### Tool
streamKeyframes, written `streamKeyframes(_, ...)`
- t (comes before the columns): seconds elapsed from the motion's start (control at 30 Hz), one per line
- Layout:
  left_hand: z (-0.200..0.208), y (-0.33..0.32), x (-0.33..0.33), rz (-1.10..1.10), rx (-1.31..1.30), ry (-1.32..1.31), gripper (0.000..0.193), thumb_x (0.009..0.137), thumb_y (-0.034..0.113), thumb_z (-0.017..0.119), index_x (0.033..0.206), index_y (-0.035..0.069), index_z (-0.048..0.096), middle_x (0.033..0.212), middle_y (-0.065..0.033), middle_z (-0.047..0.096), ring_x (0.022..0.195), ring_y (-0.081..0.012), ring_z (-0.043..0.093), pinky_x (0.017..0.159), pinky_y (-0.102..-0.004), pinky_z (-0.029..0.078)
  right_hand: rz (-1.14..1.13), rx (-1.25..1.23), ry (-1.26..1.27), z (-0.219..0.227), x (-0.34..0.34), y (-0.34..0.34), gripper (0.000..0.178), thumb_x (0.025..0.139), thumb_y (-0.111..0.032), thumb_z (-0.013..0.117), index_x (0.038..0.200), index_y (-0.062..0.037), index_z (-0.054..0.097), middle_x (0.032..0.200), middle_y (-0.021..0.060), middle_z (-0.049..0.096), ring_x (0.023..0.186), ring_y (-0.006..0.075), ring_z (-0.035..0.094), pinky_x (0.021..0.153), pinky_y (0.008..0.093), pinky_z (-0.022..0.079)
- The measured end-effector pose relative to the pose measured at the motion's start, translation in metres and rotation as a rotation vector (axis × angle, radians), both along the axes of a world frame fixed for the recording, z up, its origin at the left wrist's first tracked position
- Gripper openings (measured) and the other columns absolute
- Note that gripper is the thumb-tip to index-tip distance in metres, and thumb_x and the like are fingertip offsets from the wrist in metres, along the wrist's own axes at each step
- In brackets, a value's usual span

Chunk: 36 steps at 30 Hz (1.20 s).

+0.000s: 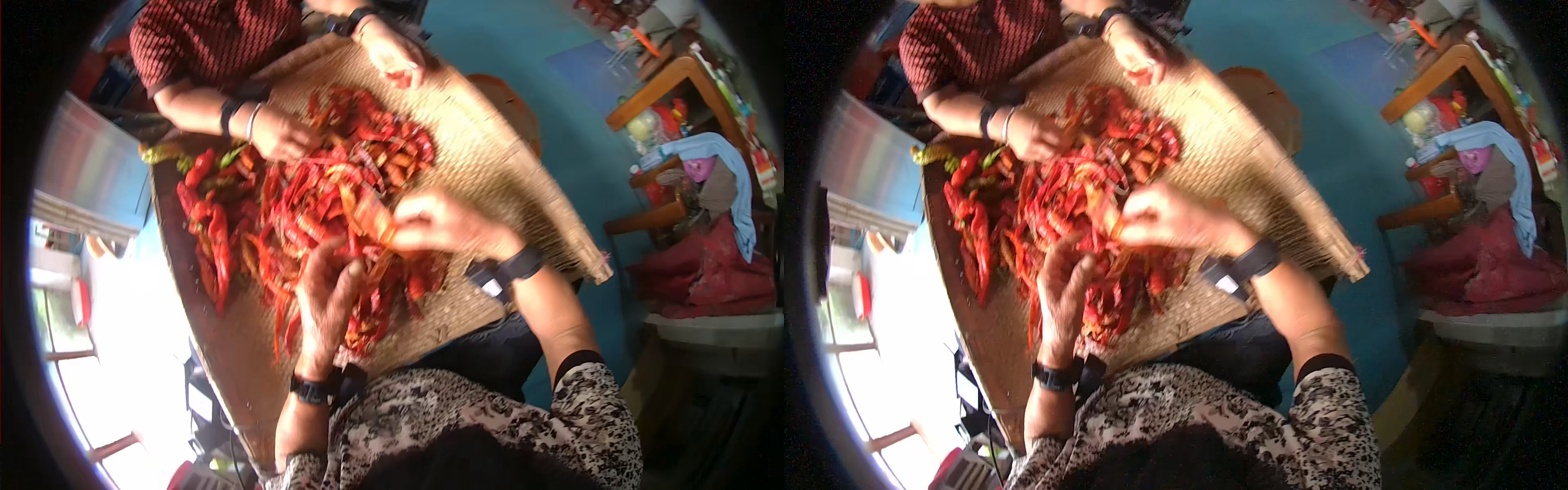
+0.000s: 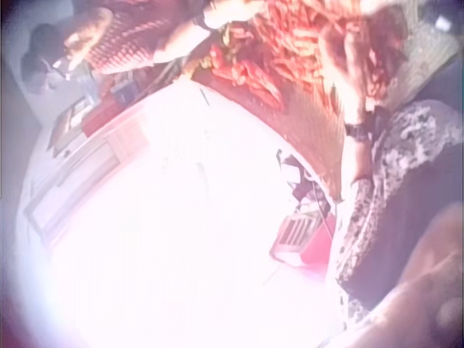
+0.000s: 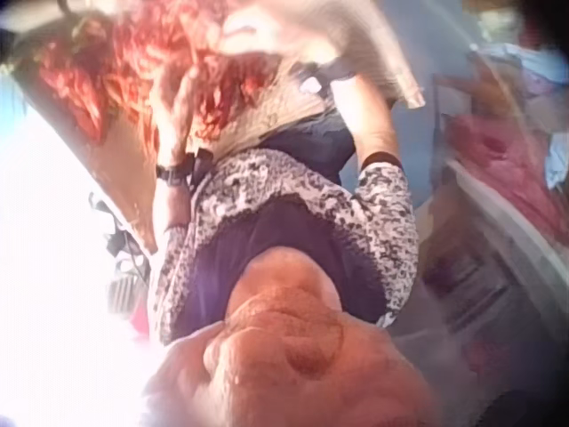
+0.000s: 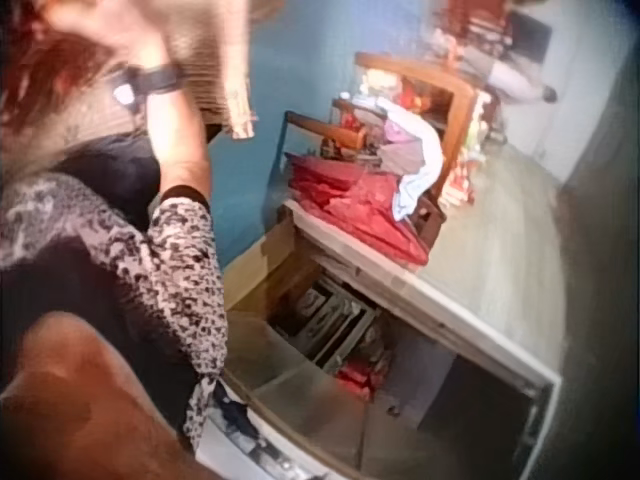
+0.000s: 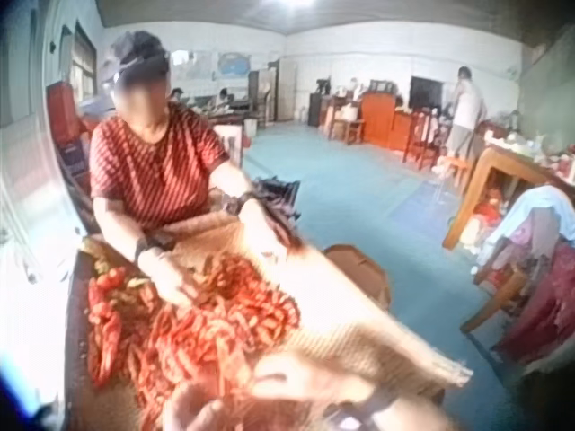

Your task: The person sorts through a pile of dried red peppers on a woven tray, pulling off the stems and breaking the peppers open to release the seeds. They continue to separate the seeds and stems from the pepper skins while moving them around the tray.

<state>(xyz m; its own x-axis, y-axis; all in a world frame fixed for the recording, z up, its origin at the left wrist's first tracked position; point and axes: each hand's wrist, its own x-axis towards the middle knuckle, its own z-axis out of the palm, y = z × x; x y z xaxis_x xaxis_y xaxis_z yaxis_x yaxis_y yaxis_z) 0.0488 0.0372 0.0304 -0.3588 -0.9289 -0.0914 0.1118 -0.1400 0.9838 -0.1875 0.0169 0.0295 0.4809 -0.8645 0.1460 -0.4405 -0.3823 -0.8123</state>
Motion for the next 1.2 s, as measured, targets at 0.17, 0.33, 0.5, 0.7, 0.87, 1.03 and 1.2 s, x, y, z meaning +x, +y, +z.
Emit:
streamKeyframes(0.17,-0.007,-0.013,0.012,0.026,-0.257,-0.31,0.026,0.089,0.014,0.063,0.112,0.004,0.058,0.087,-0.003,0.062,0.072,-0.0088,0.057,0.061,-0.024,0.05,-0.57,0.102,-1.033,0.023,-0.053,-0.004,0.019,0.09,-0.029,0.06,0.089,-0.0093,0.062,0.08,0.0017,0.061,0.062,0.0059,0.05,0.054,0.02,0.043)
streamKeyframes(0.33,-0.008,-0.001,-0.005,-0.126,-0.792,-0.856,0.033,0.076,0.017,0.072,0.103,0.006,0.059,0.081,-0.0109,0.06,0.07,-0.0265,0.062,0.058,-0.0362,0.052,-0.628,0.095,-0.947,0.003,-0.051,-0.006,0.031,0.088,-0.027,0.063,0.11,-0.0058,0.061,0.085,0.0029,0.061,0.068,0.0053,0.052,0.058,0.0183,0.044)
streamKeyframes(0.5,-0.013,0.001,0.0,-0.181,-0.898,-1.049,0.022,0.078,0.01,0.065,0.099,0.006,0.059,0.081,-0.0121,0.061,0.077,-0.0301,0.062,0.064,-0.0392,0.05,-0.267,-0.016,-0.03,-0.014,0.009,0.0,0.033,0.088,-0.03,0.062,0.112,-0.0069,0.059,0.081,0.0035,0.064,0.067,0.0091,0.06,0.06,0.022,0.053)
streamKeyframes(0.7,-0.012,-0.008,0.022,-0.058,-0.717,-0.9,0.007,0.083,0.008,0.06,0.089,0.005,0.062,0.077,-0.0137,0.065,0.066,-0.0283,0.064,0.057,-0.0365,0.051,-0.237,-0.039,0.121,-0.022,0.023,0.001,0.023,0.085,-0.017,0.065,0.102,-0.0028,0.058,0.079,0.0114,0.065,0.063,0.0188,0.061,0.058,0.0316,0.051)
streamKeyframes(0.87,0.001,-0.016,0.028,0.041,-0.555,-0.786,0.014,0.087,0.013,0.06,0.094,0.002,0.062,0.076,-0.0166,0.064,0.065,-0.0281,0.065,0.059,-0.0349,0.05,-0.362,-0.114,0.041,-0.008,0.005,-0.001,0.008,0.087,-0.011,0.061,0.092,-0.0056,0.062,0.073,0.0032,0.063,0.062,0.0113,0.058,0.054,0.0286,0.047)
streamKeyframes(1.03,0.023,-0.011,0.016,0.058,-0.54,-0.718,0.015,0.089,0.013,0.055,0.095,0.0,0.062,0.074,-0.017,0.061,0.066,-0.0243,0.061,0.061,-0.0333,0.047,-0.394,0.119,-0.7,0.021,-0.024,0.004,0.018,0.093,-0.023,0.058,0.09,-0.0048,0.06,0.073,0.0011,0.061,0.061,0.0029,0.053,0.05,0.017,0.044)
streamKeyframes(1.2,0.013,-0.012,0.014,0.054,-0.509,-0.663,0.015,0.09,0.01,0.053,0.096,-0.001,0.062,0.071,-0.0146,0.06,0.065,-0.02,0.059,0.06,-0.0314,0.046,-0.678,-0.141,-1.044,0.023,-0.062,0.0,0.015,0.093,-0.017,0.056,0.101,-0.0051,0.059,0.074,0.0004,0.057,0.064,0.0072,0.052,0.057,0.0213,0.043)
